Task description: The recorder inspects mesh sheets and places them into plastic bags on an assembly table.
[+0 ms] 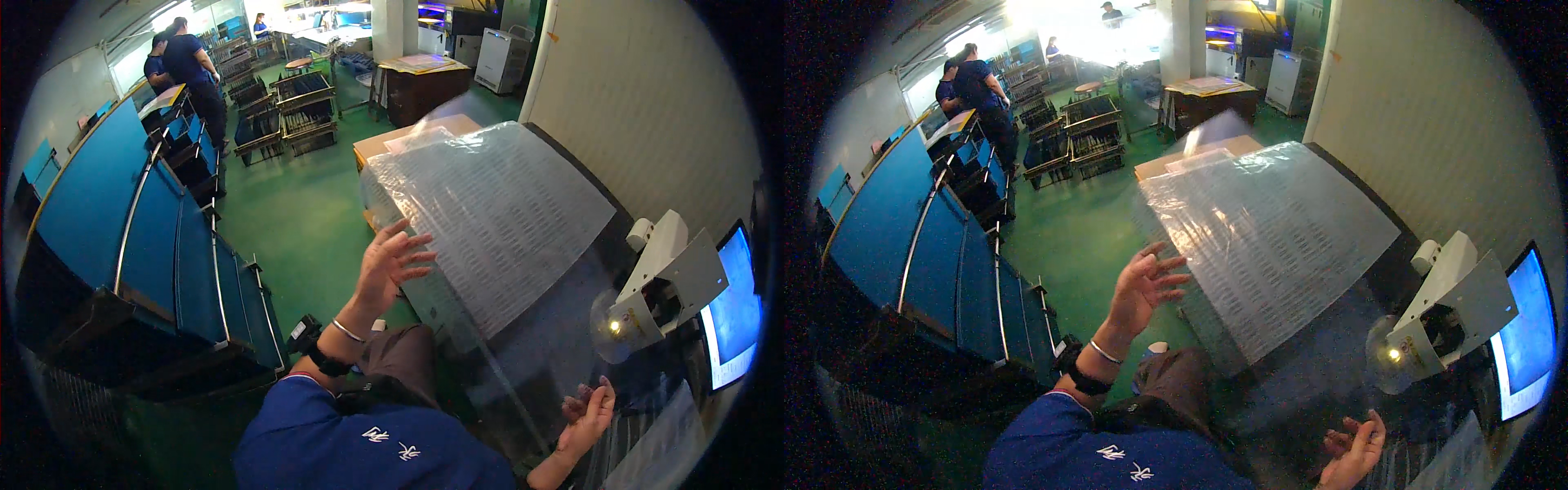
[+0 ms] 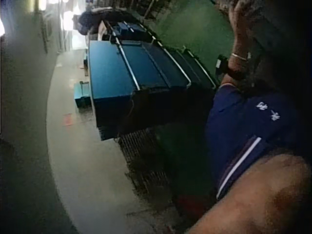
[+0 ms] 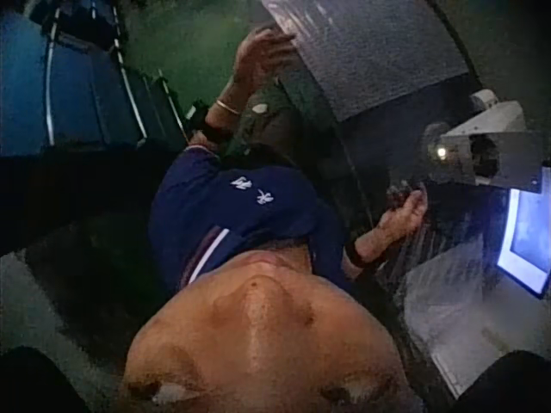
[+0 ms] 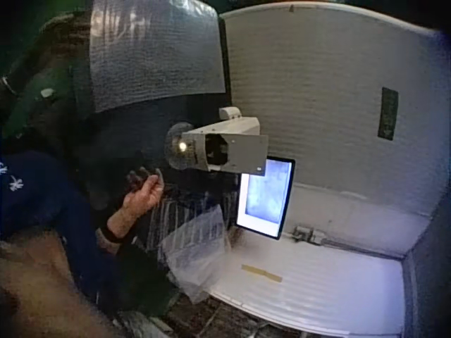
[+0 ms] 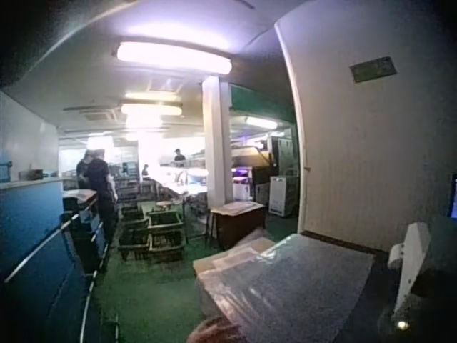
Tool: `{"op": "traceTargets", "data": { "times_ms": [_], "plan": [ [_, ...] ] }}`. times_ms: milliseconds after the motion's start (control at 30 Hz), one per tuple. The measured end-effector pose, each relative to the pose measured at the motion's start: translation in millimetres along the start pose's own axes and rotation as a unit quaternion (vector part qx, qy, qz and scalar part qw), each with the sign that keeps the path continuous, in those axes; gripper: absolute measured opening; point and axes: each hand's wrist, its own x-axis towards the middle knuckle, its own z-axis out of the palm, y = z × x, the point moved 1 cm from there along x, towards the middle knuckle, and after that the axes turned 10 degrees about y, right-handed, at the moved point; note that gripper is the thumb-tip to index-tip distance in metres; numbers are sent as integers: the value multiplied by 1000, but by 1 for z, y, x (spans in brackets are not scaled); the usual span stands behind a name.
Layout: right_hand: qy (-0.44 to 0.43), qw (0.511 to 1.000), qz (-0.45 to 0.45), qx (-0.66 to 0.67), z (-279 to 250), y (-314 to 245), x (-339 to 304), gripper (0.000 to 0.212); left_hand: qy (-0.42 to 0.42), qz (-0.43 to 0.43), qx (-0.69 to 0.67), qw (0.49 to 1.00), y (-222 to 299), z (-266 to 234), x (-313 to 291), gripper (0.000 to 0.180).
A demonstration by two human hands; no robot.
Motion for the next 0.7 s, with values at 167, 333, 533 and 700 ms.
{"op": "traceTargets", "data": {
  "times_ms": [167, 333, 533, 700],
  "plan": [
    [57, 980, -38, -189, -34, 7, -24, 51, 87, 72, 203, 973, -16, -37, 11, 43],
    [-204, 933, 149, -255, -65, -5, -54, 56, 134, 188, 294, 928, -35, -67, 16, 42],
    [-271, 936, 134, -179, -57, 38, -89, 54, 147, 201, 297, 922, -42, -49, 27, 42],
    [-135, 982, 87, -102, -63, 42, -84, 30, 118, 182, 329, 919, -52, -31, 24, 43]
  ]
}}
